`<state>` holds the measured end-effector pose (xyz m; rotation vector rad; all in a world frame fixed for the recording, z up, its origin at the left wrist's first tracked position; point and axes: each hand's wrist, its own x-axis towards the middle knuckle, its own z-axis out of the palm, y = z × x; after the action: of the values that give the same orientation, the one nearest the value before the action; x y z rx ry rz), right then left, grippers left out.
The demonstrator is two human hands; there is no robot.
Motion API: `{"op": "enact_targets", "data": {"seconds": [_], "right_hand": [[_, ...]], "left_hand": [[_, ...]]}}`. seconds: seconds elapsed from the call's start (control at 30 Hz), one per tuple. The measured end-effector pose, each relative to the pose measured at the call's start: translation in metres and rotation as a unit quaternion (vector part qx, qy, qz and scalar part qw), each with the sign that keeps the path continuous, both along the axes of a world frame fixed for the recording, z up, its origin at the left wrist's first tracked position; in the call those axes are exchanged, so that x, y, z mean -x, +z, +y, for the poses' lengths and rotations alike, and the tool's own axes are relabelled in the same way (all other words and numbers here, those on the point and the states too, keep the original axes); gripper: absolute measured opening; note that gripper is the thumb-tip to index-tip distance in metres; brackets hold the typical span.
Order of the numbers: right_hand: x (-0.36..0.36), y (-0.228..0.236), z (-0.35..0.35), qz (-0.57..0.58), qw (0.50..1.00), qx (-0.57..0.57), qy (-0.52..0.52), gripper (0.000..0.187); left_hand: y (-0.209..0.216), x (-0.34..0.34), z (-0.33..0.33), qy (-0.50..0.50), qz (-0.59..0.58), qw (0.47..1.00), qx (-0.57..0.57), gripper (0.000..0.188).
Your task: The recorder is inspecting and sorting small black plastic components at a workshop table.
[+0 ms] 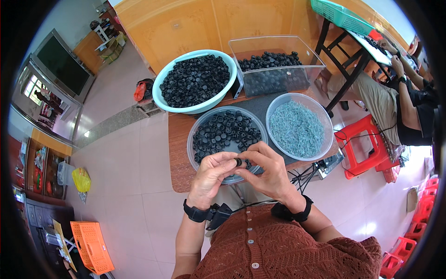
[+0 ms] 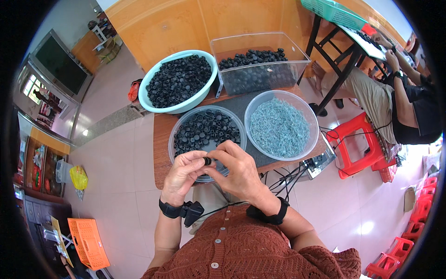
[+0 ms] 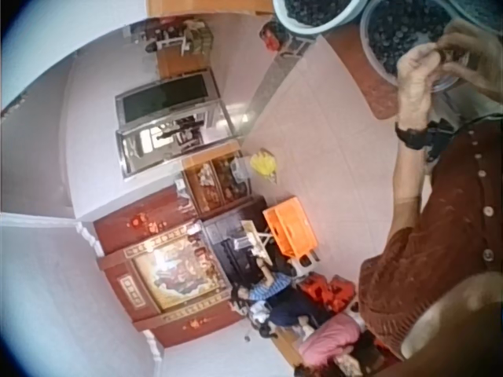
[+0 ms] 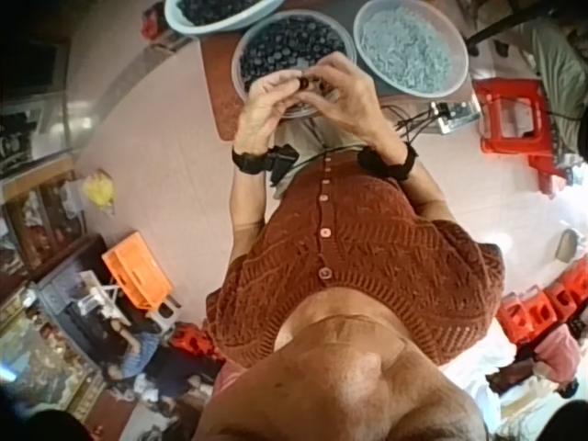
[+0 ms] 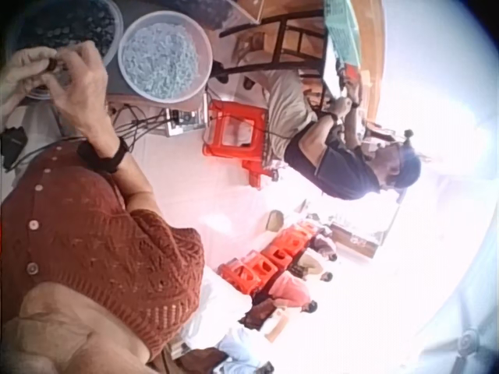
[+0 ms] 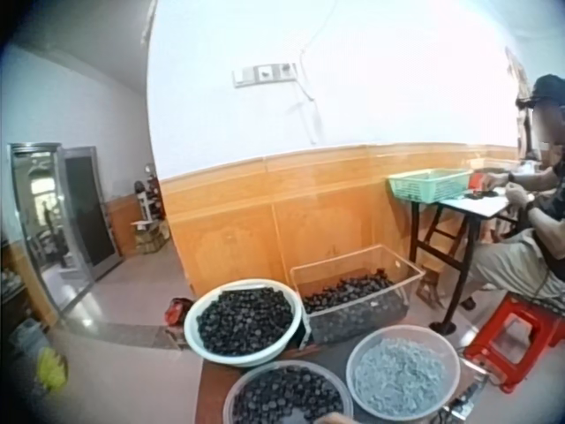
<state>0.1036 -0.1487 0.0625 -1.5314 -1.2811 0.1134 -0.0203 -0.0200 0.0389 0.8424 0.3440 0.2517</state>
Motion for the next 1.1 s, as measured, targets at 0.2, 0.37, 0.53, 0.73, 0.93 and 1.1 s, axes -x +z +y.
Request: {"op": "enact_targets", "data": {"seconds": [0.2, 0.37, 0.53, 0.73, 0.93, 1.1], "right_hand": [[0.010, -0.005, 0.003, -0.071, 0.996, 0.005, -0.045, 0.027], [0.010, -0.007, 0.005, -0.093, 0.995, 0.003, -0.026, 0.027], [0.009, -0.010, 0.004, -0.084, 0.996, 0.015, -0.011, 0.026], [0.012, -0.014, 0.007, -0.076, 0.997, 0.024, -0.009, 0.026], [0.015, -0.020, 0.011, -0.109, 0.993, 0.021, -0.032, 0.023], [0.013, -0.024, 0.014, -0.164, 0.986, 0.024, -0.013, 0.024]], "left_hand": [[-0.002, -0.003, -0.013, 0.064, -0.009, 0.997, -0.043, 0.020], [-0.006, -0.001, -0.015, 0.067, 0.006, 0.996, -0.053, 0.019], [-0.009, 0.000, -0.018, 0.077, 0.000, 0.995, -0.067, 0.018], [-0.014, -0.002, -0.021, 0.111, -0.008, 0.988, -0.108, 0.017], [-0.024, -0.001, -0.018, 0.119, 0.005, 0.989, -0.087, 0.016], [-0.028, 0.002, -0.015, 0.101, 0.015, 0.992, -0.077, 0.014]]}}
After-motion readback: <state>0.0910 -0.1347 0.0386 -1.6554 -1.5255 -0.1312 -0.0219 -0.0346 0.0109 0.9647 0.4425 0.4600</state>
